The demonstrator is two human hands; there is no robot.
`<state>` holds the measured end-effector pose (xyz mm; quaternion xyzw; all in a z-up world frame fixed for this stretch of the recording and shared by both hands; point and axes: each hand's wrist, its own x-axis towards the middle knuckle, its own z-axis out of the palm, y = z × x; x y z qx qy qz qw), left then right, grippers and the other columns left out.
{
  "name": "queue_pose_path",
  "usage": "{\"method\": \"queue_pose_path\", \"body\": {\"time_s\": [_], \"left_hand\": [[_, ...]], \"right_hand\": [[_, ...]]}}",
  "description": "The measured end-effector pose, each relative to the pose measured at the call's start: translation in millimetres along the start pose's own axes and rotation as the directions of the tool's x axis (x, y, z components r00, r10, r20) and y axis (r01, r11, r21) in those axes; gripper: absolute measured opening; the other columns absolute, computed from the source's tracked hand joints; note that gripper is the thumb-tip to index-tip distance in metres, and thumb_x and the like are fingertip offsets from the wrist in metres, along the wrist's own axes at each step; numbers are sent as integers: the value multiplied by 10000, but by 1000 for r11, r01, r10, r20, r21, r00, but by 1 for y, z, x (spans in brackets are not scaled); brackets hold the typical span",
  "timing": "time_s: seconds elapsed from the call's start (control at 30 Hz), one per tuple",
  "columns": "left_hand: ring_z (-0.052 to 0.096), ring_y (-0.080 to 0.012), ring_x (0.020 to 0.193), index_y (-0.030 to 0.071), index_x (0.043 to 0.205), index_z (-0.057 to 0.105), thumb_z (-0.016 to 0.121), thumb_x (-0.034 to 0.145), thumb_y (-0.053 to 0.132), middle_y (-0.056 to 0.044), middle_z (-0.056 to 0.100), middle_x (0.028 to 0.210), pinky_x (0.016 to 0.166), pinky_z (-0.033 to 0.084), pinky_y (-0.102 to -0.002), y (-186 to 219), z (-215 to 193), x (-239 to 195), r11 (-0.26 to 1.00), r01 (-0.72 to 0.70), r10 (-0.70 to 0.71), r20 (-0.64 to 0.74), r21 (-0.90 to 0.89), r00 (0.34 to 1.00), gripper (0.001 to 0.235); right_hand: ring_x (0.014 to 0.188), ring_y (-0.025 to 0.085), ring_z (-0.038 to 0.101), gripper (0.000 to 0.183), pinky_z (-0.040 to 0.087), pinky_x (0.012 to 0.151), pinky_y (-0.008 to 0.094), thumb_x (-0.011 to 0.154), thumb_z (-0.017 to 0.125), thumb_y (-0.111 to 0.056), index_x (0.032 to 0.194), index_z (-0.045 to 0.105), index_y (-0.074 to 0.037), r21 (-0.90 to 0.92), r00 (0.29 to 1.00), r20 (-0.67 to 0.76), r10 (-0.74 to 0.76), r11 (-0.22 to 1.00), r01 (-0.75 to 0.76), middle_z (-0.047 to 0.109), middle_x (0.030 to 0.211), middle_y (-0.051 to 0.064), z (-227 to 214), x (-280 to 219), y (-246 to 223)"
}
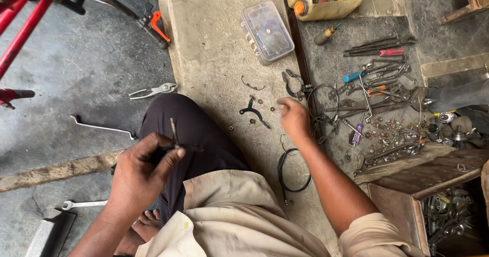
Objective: The person is sitting on the floor repairing a red bicycle. They use a wrench to loosen a bolt on the frame, then pick up a brake cable and a metal rod. They thread the cable through the rod and use pliers to bend and secure the end of the cable.
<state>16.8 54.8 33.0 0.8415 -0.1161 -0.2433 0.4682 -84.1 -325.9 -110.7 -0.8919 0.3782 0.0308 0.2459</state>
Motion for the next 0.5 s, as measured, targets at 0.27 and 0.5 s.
{"method": "queue_pose_path", "body": {"time_s": [0.27,0.5], "left_hand": [[681,-164,591,65,862,719,823,766,212,-47,686,773,495,554,-342,5,5,-9,983,-171,162,112,73,980,204],[665,-288,701,44,886,670,787,790,133,-88,640,815,568,538,-383,-1,-15,-36,953,-274,260,117,128,959,176]], "right_hand": [[890,214,712,218,585,852,341,928,749,-118,1146,749,-113,-165,917,-21,-398,906,390,747,1053,78,36,24,48],[903,248,719,105,581,786,368,891,754,-91,968,690,-59,-140,955,37,-294,945,297,734,981,116,23,21,15]]}}
